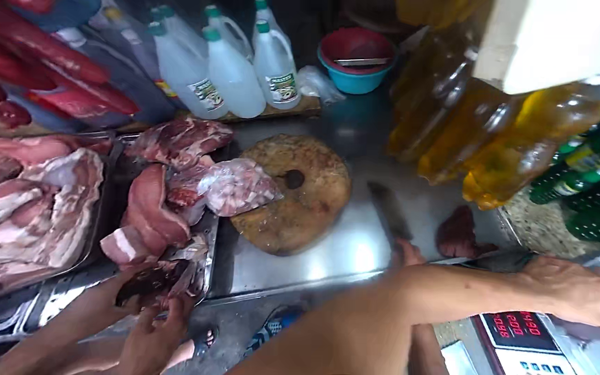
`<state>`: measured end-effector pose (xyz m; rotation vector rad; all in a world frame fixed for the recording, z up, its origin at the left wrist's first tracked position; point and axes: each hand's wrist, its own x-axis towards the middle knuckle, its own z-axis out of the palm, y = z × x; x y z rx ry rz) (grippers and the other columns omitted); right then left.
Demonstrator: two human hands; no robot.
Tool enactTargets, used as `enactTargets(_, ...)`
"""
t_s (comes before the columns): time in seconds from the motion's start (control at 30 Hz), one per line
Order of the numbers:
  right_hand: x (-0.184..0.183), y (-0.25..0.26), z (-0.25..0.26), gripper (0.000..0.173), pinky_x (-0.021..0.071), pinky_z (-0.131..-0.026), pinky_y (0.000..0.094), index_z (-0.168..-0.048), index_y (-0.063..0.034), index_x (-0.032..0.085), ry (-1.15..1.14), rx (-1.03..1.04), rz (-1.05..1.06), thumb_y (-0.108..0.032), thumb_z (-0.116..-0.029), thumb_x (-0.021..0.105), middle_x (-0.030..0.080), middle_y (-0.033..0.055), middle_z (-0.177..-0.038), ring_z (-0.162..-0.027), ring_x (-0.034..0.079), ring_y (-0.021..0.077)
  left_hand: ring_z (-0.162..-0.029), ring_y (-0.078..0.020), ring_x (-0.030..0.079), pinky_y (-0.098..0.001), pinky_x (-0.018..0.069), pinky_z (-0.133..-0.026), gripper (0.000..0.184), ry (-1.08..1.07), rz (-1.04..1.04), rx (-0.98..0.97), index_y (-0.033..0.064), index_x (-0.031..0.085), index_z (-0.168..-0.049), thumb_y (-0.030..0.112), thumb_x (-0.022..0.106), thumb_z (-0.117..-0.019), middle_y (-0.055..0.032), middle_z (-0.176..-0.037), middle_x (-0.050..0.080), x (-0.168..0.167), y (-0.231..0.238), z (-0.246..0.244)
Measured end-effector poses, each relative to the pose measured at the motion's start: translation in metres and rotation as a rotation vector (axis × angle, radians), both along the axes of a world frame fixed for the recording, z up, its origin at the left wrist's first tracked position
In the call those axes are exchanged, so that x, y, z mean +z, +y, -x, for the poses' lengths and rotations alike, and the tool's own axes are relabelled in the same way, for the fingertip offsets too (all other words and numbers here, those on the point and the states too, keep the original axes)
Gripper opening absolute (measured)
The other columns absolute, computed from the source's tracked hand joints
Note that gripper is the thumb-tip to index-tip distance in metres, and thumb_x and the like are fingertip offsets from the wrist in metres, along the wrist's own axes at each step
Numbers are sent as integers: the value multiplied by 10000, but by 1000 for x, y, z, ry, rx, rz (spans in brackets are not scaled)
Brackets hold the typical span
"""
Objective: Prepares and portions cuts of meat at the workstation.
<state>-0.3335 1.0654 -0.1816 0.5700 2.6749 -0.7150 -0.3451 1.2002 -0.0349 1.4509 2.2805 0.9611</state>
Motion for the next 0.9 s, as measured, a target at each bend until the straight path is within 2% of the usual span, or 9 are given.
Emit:
enactTargets(0.13,49,-9,-1,523,362,-1164,525,-1498,-8,486,-172,17,25,-233,-1036,586,506,263,-1498,-1388,494,400,-1056,-288,707,-506,578,-930,592,-343,-282,319,10,607,-1315,443,731,-931,-169,-1127,720,19,-121,35)
enactTargets(0.17,51,-11,-10,546,357,-1145,607,-1492,6,486,-172,16,-16,-274,-1033,585,501,286,-1492,-1376,489,448,-1075,-280,704,-496,575,-957,595,-396,-333,424,5,600,-1336,417,741,-930,-173,-1152,716,23,-160,48)
enactTargets(0.2,29,-11,-20,505,440,-1011,703,-1387,2,596,-13,-1,-119,-320,-1000,627,594,303,-1377,-1236,591,505,-1089,-286,695,-493,562,-975,591,-452,-358,529,-12,581,-1348,389,735,-943,-192,-1169,704,27,-200,61)
enactTargets(0.3,-16,-2,-22,408,513,-758,734,-1381,-263,635,229,19,-218,-355,-983,640,639,165,-1350,-1050,680,464,-1150,-293,664,-481,532,-1027,607,-626,-395,874,-23,529,-1402,409,662,-998,-223,-1239,668,26,-310,104)
enactTargets(0.43,-14,-1,-17,413,515,-760,724,-1396,-333,612,208,2,-194,-342,-983,629,640,125,-1358,-1026,689,439,-1150,-306,655,-512,550,-975,660,-981,-508,1181,63,523,-1436,570,550,-1015,-199,-1268,658,-8,-409,151)
enactTargets(0.5,-15,-1,-17,411,517,-768,718,-1389,-341,617,202,-7,-192,-341,-979,631,640,117,-1360,-1038,688,432,-1193,-341,624,-531,523,-1001,623,-969,-440,1256,27,486,-1454,460,609,-1023,-235,-1328,616,-37,-448,165)
enactTargets(0.67,-15,0,-16,409,521,-796,706,-1396,-375,606,189,-18,-204,-343,-989,626,638,74,-1379,-1055,692,404,-844,-136,667,-295,564,-790,488,-864,-248,1265,-26,529,-1350,193,730,-962,-137,-1086,685,-55,-493,142)
enactTargets(0.77,-15,2,-17,410,514,-795,705,-1403,-356,604,174,-10,-179,-340,-994,612,629,100,-1384,-1071,680,418,-832,-141,683,-302,582,-790,238,-790,-366,1262,-24,656,-1217,50,641,-991,-128,-1036,707,-58,-502,123)
enactTargets(0.9,-16,4,-17,415,525,-796,682,-1412,-371,587,147,-7,-190,-347,-998,590,623,76,-1395,-1074,683,401,-1020,-262,719,-449,606,-905,544,-504,15,1336,41,556,-1386,264,766,-937,-173,-1263,663,-62,-495,127)
